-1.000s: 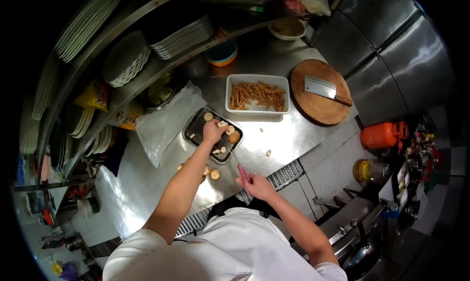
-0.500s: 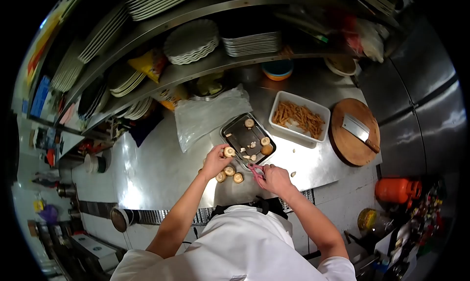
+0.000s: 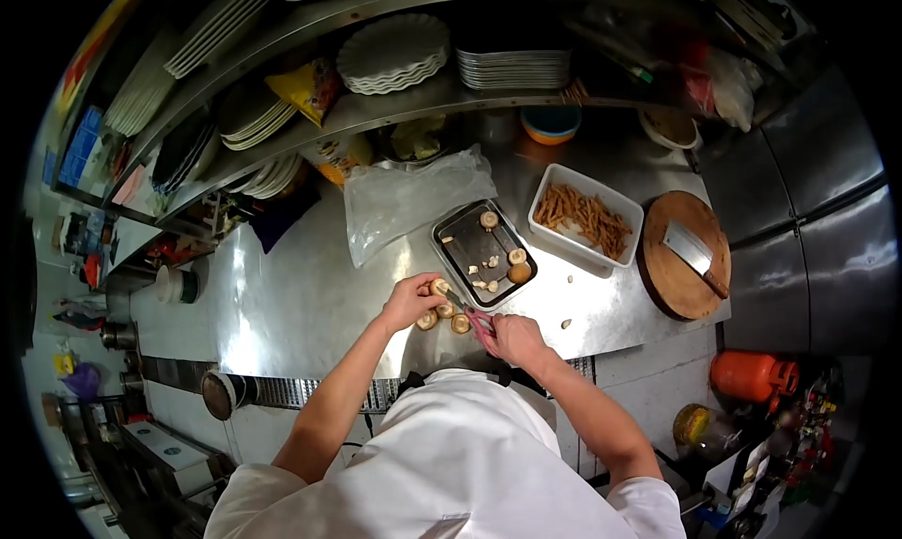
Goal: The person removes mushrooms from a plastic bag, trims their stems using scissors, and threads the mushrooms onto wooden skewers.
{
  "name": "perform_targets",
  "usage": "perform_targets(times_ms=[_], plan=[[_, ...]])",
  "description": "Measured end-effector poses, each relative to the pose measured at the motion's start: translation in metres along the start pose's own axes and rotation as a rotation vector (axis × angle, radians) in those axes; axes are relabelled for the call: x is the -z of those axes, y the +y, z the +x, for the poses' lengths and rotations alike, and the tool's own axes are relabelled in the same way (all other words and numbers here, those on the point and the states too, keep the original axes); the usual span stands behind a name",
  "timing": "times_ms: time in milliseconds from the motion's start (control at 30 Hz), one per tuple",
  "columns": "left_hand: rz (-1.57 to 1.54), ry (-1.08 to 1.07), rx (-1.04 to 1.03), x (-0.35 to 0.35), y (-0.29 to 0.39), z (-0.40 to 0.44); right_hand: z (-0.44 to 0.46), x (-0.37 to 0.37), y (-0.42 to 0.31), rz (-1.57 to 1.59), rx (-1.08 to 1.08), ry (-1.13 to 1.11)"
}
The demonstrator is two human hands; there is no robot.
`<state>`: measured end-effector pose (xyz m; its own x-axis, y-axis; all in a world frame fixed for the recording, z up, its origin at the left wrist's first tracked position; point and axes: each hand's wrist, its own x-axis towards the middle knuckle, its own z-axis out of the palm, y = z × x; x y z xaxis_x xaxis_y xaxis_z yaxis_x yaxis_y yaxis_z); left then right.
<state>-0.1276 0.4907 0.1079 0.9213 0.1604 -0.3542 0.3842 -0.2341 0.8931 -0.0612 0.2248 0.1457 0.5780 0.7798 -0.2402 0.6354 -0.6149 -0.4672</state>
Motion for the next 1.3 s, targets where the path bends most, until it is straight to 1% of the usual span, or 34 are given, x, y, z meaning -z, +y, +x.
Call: perform_targets(times_ms=[67,133,167,267,333,400,467,533,700,767,800,833,867,900,933,967,1067,1100,1133,1200,1233,1300], plan=[[0.043,-0.014,-0.004,-0.002,-0.006,0.007,-0.002,-0.007,0.005,0.014,-0.051,-0.063],[-0.113,-0.029,0.011,-0.007,-0.015,0.011,-0.008,-0.006,0.004,0.031,-0.098,-0.09],[-0.111,-0.037,0.013,-0.009,-0.019,0.013,-0.009,-0.006,0.002,0.046,-0.128,-0.118],[-0.079,-0.081,-0.016,-0.014,-0.023,0.021,-0.017,-0.006,0.006,0.099,-0.173,-0.119],[-0.164,-0.084,-0.011,-0.021,-0.026,0.025,-0.021,-0.008,0.008,0.091,-0.207,-0.102],[-0.148,-0.11,0.001,-0.027,-0.022,0.024,-0.026,-0.009,0.006,0.085,-0.243,-0.096],[-0.134,-0.133,0.01,-0.031,-0.01,0.021,-0.024,-0.005,0.006,0.098,-0.224,-0.07],[-0.101,-0.111,0.005,-0.033,-0.001,0.015,-0.026,-0.007,0.01,0.104,-0.217,-0.048],[-0.061,-0.161,0.017,-0.034,-0.008,0.019,-0.026,-0.025,0.02,0.121,-0.179,-0.011],[-0.07,-0.165,0.026,-0.038,-0.015,0.023,-0.024,-0.032,0.021,0.208,-0.218,-0.057],[-0.056,-0.117,0.039,-0.04,-0.019,0.025,-0.024,-0.03,0.021,0.208,-0.217,-0.057],[-0.044,-0.07,0.054,-0.042,-0.024,0.026,-0.024,-0.029,0.021,0.278,-0.251,-0.111],[-0.045,-0.068,0.057,-0.041,-0.028,0.028,-0.025,-0.027,0.021,0.347,-0.285,-0.167],[-0.001,-0.007,0.05,-0.038,-0.034,0.03,-0.025,-0.023,0.022,0.346,-0.282,-0.171],[0.043,0.055,0.042,-0.035,-0.04,0.032,-0.025,-0.018,0.024,0.503,-0.401,-0.223],[0.023,0.051,0.017,-0.032,-0.047,0.033,-0.026,-0.014,0.025,0.662,-0.522,-0.277],[0.07,0.034,0.004,-0.024,-0.034,0.025,-0.022,-0.003,0.024,0.687,-0.567,-0.293],[-0.017,0.028,0.024,-0.025,-0.033,0.025,-0.019,-0.007,0.023,0.592,-0.488,-0.291],[-0.016,0.024,0.024,-0.027,-0.031,0.026,-0.019,-0.009,0.022,0.595,-0.492,-0.29],[0.057,0.06,-0.017,-0.032,-0.022,0.024,-0.018,-0.012,0.014,0.429,-0.348,-0.205],[0.056,0.058,-0.017,-0.035,-0.013,0.021,-0.016,-0.007,0.008,0.412,-0.352,-0.213],[0.289,0.155,-0.074,-0.039,0.004,0.015,-0.011,-0.005,0.003,0.393,-0.347,-0.227]])
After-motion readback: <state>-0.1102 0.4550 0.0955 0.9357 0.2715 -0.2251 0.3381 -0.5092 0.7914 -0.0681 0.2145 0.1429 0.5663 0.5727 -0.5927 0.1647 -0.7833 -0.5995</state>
